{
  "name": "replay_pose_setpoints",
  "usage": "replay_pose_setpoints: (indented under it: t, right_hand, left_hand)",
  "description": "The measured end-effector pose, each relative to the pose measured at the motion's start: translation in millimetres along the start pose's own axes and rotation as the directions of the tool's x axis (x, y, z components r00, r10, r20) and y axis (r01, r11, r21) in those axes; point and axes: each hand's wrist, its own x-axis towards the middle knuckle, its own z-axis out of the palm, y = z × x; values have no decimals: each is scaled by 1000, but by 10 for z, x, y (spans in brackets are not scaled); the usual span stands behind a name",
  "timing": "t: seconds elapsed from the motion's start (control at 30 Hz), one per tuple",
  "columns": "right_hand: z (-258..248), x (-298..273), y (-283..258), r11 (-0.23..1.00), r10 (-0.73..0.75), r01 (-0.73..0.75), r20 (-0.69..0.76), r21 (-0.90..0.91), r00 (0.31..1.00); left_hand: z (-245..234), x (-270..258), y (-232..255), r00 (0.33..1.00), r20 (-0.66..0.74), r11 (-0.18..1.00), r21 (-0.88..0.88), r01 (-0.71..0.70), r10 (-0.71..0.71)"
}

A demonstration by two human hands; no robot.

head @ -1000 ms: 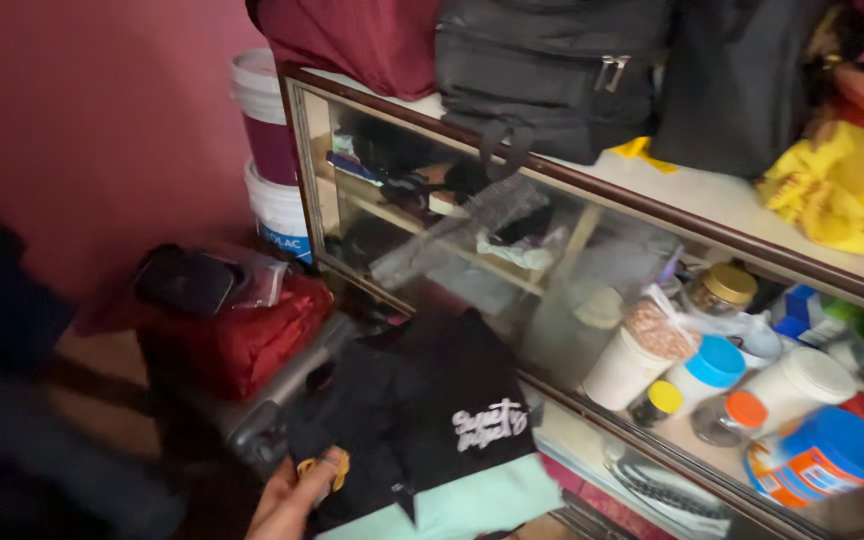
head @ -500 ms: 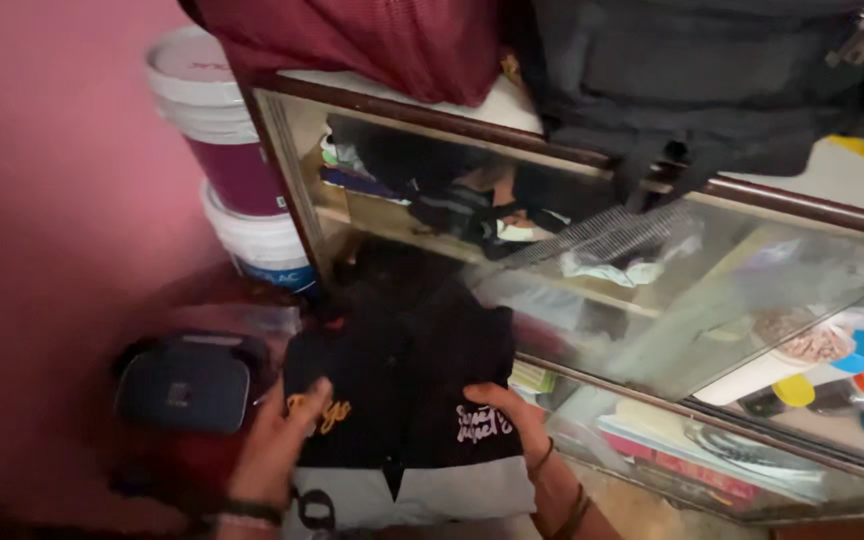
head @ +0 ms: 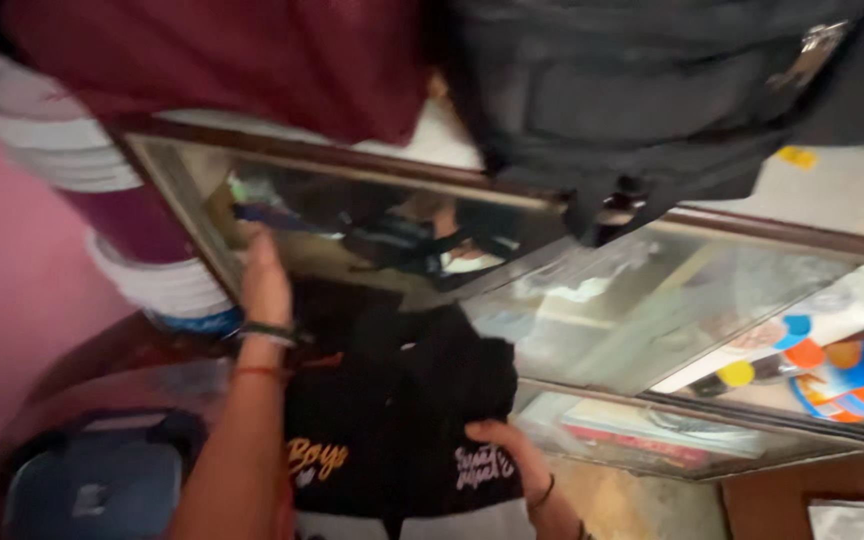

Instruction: The person picks up an iron and extension cord from a bed, wraps the cord around the iron, and places it in a cabinet; then they hang clothes on a rack and fold a separate shirt on the bed.

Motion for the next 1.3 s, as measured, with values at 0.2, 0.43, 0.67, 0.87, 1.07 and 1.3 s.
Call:
replay_pose_setpoints:
  t: [0.2, 0.43, 0.67, 0.87, 1.07, 1.3]
  right_hand:
    - [-481, -1, 509, -62, -979, 919, 205, -389, 21]
    - [-1320, -91, 327, 235, -911, 871, 216, -431, 352]
    - [-1572, -211, 334, 401, -888, 897, 162, -187, 431]
    - [-1477, -126, 492, 399, -909, 917, 118, -26, 399]
    - [-1671, -94, 543, 440, -887, 897, 131, -47, 442]
    - [-1811, -82, 382, 677, -736, 736, 76, 33, 673]
  left_hand:
    - [-15, -120, 362, 959, -148, 969, 20, 246, -240]
    - [151, -354, 667, 970, -151, 982, -58, 182, -189]
    - [269, -393, 688, 963, -216, 978, -168, 123, -158]
    - [451, -597, 713, 961, -191, 975, -142, 173, -198]
    - [644, -874, 657, 959, -194, 944, 220, 247, -206]
    - [1250, -1316, 885, 948, 249, 891, 450, 69, -199]
